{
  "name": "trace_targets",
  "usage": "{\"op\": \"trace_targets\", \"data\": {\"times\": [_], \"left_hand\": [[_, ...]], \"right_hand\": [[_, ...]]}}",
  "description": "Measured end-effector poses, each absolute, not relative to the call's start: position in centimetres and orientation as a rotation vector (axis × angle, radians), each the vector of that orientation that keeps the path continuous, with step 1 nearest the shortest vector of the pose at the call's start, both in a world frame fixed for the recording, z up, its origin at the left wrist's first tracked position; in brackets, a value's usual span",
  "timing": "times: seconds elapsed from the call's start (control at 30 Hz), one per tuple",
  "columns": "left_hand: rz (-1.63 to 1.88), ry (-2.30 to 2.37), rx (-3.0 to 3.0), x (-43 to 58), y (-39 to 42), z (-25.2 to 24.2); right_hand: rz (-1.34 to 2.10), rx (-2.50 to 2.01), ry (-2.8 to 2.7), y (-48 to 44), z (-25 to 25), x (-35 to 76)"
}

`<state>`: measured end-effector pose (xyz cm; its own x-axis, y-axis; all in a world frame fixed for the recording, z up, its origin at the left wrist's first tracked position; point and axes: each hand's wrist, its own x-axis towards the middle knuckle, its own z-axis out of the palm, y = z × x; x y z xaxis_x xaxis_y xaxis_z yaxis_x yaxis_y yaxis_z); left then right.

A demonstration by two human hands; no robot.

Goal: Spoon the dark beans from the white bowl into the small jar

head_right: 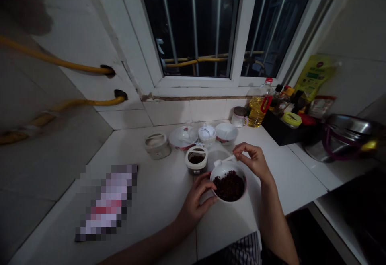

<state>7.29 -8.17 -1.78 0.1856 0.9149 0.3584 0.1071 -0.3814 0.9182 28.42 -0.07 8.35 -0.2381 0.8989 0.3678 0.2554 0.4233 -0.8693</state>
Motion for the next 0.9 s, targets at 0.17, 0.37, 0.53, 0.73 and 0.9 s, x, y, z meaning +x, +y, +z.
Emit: {"op": "trace_targets", "data": {"times": [0.17, 0.37, 0.53, 0.73, 0.9], "left_hand": [[1.262, 0.991, 1.67, 7.2, -8.2, -1.7], [1.259, 1.022, 1.672, 7.3, -8.3, -1.7], [1.25, 1.017, 1.687, 7.2, -8.2, -1.7], [1.261, 0.992, 1.72, 7.1, -8.1, -1.5], [1.267, 0.983, 1.727, 7.1, -8.1, -1.7]], "right_hand": [[0.914, -1.088, -1.894, -0.2, 8.5, 29.7], [0.845, -1.158, -2.005, -0.4, 8.0, 28.0], [1.107, -1.15, -1.95, -0.1, 7.7, 27.0], [1.258, -1.192, -1.733, 0.8, 7.4, 27.9], [1.253, -1.18, -1.822, 0.5, 7.3, 27.4]]}}
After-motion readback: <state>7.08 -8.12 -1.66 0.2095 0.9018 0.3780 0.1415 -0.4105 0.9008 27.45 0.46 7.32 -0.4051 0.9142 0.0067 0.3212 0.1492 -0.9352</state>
